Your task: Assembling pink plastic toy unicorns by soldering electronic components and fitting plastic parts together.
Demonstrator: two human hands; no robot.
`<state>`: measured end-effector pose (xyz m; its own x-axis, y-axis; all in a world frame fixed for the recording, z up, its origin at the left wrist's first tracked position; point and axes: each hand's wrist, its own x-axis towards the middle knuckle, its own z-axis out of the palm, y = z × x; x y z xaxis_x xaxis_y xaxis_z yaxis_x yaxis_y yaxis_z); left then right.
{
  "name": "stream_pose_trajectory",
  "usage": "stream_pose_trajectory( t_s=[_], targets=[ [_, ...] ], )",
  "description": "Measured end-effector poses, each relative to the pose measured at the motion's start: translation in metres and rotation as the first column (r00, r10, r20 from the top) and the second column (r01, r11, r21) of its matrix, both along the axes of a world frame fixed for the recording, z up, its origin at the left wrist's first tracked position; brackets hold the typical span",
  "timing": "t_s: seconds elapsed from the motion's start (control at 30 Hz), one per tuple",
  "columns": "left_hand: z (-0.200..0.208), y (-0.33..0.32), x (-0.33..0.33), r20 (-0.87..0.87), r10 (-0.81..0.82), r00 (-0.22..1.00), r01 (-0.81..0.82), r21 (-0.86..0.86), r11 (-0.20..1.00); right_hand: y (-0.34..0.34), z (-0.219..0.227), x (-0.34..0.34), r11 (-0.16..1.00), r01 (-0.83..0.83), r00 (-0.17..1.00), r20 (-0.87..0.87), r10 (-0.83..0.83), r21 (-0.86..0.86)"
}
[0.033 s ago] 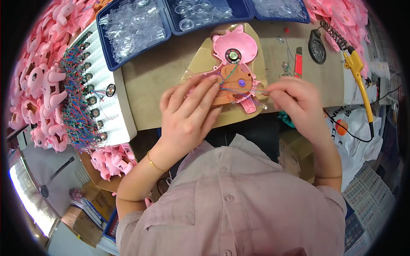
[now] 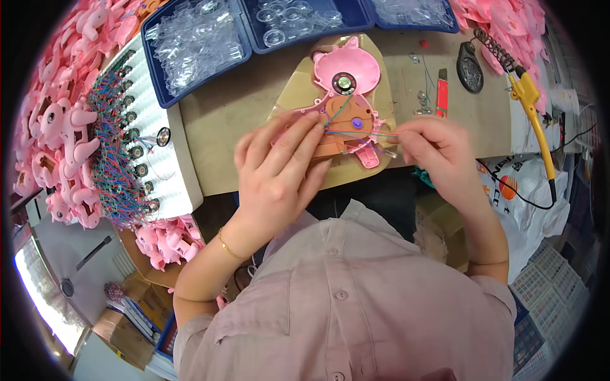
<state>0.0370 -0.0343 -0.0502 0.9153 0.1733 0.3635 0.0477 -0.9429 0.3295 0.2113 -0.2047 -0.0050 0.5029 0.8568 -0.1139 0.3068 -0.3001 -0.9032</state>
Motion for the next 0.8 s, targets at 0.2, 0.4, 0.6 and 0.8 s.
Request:
stream_pose_trajectory(
  t_s=[0.2,0.4,0.6,0.8],
  targets=[
    [0.009,-0.030,0.032,0.114,0.108,0.987,-0.111,0.014,0.994,-0.009,-0.003,-0.011,0.997,0.072,0.979,-0.193,-0.068,0.011],
    [0.006,-0.020,0.027,0.155,0.046,0.987,-0.033,-0.084,0.996,0.001,-0.004,0.003,0.969,0.199,0.852,-0.461,-0.246,-0.149],
    [0.000,-0.010,-0.001,0.093,0.070,0.993,-0.064,-0.065,0.996,-0.012,-0.026,0.006,0.993,0.094,0.994,-0.052,-0.098,-0.069],
    [0.009,-0.014,0.007,0.083,0.105,0.991,-0.116,0.138,0.984,-0.034,-0.045,-0.025,0.992,-0.119,0.648,0.760,0.044,0.044]
  ],
)
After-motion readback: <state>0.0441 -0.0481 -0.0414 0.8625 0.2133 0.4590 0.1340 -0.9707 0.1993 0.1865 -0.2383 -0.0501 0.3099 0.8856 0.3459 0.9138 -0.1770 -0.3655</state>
